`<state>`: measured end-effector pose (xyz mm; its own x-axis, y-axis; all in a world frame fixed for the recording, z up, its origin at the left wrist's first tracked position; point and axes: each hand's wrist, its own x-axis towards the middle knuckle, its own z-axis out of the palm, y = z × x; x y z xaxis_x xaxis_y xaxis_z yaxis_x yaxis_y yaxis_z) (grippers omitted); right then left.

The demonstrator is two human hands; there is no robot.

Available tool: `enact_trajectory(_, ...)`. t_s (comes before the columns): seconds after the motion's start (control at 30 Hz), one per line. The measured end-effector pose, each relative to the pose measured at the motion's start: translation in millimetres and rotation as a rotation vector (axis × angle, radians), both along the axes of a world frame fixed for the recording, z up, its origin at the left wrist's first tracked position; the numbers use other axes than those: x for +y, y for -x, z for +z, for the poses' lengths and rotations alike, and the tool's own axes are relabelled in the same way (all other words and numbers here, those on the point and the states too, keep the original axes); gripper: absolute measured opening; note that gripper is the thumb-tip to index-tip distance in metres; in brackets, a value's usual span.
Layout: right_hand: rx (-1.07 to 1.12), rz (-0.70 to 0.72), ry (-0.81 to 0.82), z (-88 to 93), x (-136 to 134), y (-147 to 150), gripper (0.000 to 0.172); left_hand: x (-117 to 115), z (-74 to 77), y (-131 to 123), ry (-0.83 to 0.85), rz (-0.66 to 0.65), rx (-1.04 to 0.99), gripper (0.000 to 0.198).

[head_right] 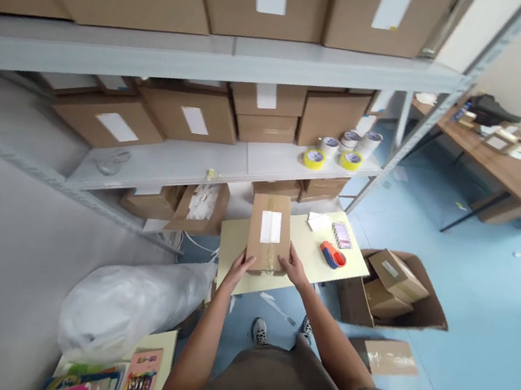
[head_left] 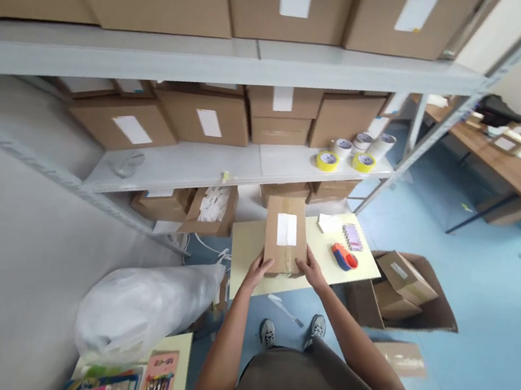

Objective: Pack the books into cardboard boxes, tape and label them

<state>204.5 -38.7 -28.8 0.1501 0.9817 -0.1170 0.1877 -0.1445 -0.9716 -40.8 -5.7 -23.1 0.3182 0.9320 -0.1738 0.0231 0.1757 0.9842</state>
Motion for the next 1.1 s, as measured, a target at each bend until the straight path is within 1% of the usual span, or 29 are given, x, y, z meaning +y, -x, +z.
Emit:
enact_trajectory(0.07,0.106,-0.032,-0.007,11.7,-5,-11,0.098,2,15.7,-11,-0.029,-0.008,-0.016,0.087)
enact_trajectory(0.13,0.18,-0.067,-0.028,24.6,-13,-27,0.098,4,33.7,-27,-0.064,-0.04,-0.036,0.087)
enact_trajectory(0.23,0.254,-0.142,-0.079,44.4,-30,-58,0.1,8,60.0,-62,-0.085,-0.153,-0.057,0.088)
enact_trajectory(0.3,0.292,-0.204,-0.132,56.1,-47,-85,0.1,9,74.1,-95,-0.082,-0.25,-0.071,0.088)
enact_trajectory(0.37,0.299,-0.275,-0.194,65.5,-70,-116,0.1,6,83.9,-135,-0.082,-0.337,-0.073,0.088)
enact_trajectory(0.47,0.243,-0.425,-0.244,74.1,-119,-170,0.097,-9,89.4,-210,-0.073,-0.46,-0.061,0.088)
enact_trajectory(0.53,0.208,-0.541,-0.243,75.1,-160,-209,0.097,-28,87.3,-267,-0.049,-0.554,-0.058,0.089)
enact_trajectory(0.63,0.181,-0.711,-0.23,68.7,-229,-267,0.1,-66,77.6,-358,-0.01,-0.711,-0.074,0.091)
enact_trajectory(0.73,0.154,-0.889,-0.212,54.7,-301,-318,0.101,-114,62.9,-447,0.005,-0.874,-0.088,0.09)
enact_trajectory(0.83,0.15,-1.058,-0.175,39.1,-368,-356,0.105,-163,45.3,-525,0.008,-1.012,-0.055,0.086)
enact_trajectory(0.9,0.155,-1.139,-0.141,30.4,-405,-374,0.106,-194,32.4,-566,0.024,-1.097,-0.014,0.085)
enact_trajectory(0.97,0.153,-1.189,-0.116,22.5,-434,-388,0.107,-220,18.9,-599,0.063,-1.165,0.015,0.086)
enact_trajectory(1.03,0.147,-1.216,-0.093,13.3,-455,-401,0.106,-239,5.6,-623,0.113,-1.202,0.029,0.087)
enact_trajectory(1.1,0.13,-1.236,-0.044,1.2,-467,-416,0.104,-253,-6.3,-642,0.147,-1.219,0.053,0.088)
